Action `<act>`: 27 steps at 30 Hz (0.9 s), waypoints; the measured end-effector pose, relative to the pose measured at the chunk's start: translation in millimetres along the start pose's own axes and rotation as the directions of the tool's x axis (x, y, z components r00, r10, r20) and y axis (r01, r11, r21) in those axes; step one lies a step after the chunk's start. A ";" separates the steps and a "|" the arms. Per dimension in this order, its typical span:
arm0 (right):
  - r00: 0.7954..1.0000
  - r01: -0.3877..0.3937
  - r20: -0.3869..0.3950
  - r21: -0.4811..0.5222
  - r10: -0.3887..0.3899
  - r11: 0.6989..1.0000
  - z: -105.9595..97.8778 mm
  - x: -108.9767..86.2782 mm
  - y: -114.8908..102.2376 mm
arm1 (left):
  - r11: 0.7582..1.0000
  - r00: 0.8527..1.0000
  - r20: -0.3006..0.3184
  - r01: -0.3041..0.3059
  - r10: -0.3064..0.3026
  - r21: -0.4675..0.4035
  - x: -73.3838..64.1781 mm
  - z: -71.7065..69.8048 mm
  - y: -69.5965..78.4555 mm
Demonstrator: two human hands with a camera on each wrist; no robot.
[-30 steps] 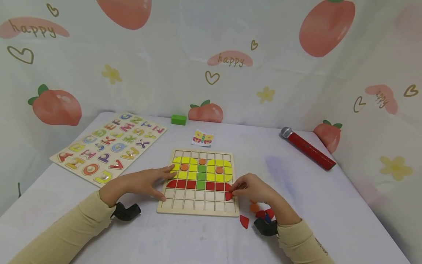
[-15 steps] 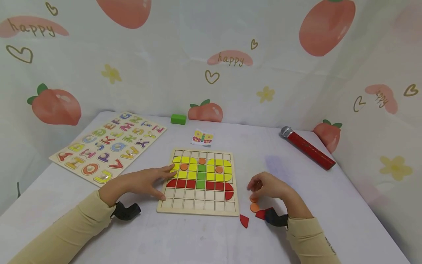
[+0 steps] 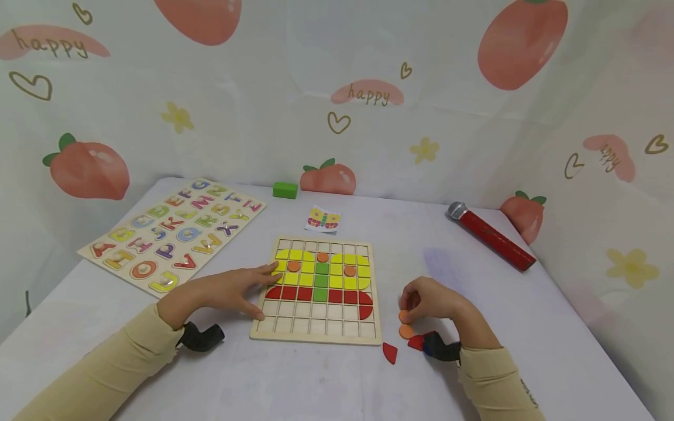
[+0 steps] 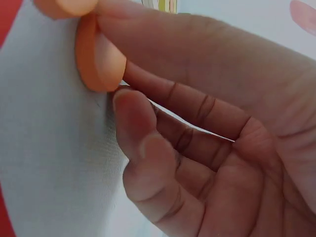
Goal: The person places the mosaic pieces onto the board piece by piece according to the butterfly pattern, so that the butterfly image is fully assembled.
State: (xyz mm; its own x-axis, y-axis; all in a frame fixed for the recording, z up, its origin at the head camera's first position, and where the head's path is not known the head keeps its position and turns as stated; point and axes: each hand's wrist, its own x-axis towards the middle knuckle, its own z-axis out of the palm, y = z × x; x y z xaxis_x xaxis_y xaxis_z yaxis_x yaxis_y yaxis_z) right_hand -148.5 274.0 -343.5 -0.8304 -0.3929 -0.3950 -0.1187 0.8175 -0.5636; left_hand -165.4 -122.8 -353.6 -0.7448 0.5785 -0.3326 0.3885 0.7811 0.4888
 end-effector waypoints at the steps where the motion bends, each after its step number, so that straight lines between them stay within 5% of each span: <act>1: 1.000 0.007 0.005 0.003 -0.007 1.000 -0.3 -0.2 0.5 | 1.000 1.000 -0.001 -0.001 0.001 0.003 -0.2 -0.1 -0.1; 8: 0.998 0.040 0.046 0.073 -0.043 0.997 -1.3 2.8 1.7 | 1.000 1.000 -0.003 0.004 -0.004 -0.011 -1.1 0.0 -0.4; 14: 0.996 0.088 0.007 0.161 -0.090 0.983 -1.0 9.1 -5.7 | 1.000 1.000 -0.005 0.021 -0.022 -0.009 -1.1 -0.2 -0.4; 22: 0.976 0.175 0.084 0.234 -0.200 0.956 10.0 24.8 -35.8 | 0.999 0.999 -0.010 0.039 -0.039 -0.018 -1.0 0.8 0.0; 27: 0.975 0.171 0.107 0.209 -0.196 0.963 21.7 36.8 -46.9 | 0.999 0.999 -0.013 0.046 -0.046 -0.013 -2.4 0.7 2.6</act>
State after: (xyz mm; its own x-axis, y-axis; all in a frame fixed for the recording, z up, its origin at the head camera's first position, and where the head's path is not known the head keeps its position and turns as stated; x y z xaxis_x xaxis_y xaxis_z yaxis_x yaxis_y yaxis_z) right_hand -161.7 212.1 -347.3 -0.7282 -0.5880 -0.3521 -0.1423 0.6322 -0.7616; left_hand -162.2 -122.0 -352.1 -0.7691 0.5389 -0.3437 0.3470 0.8036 0.4836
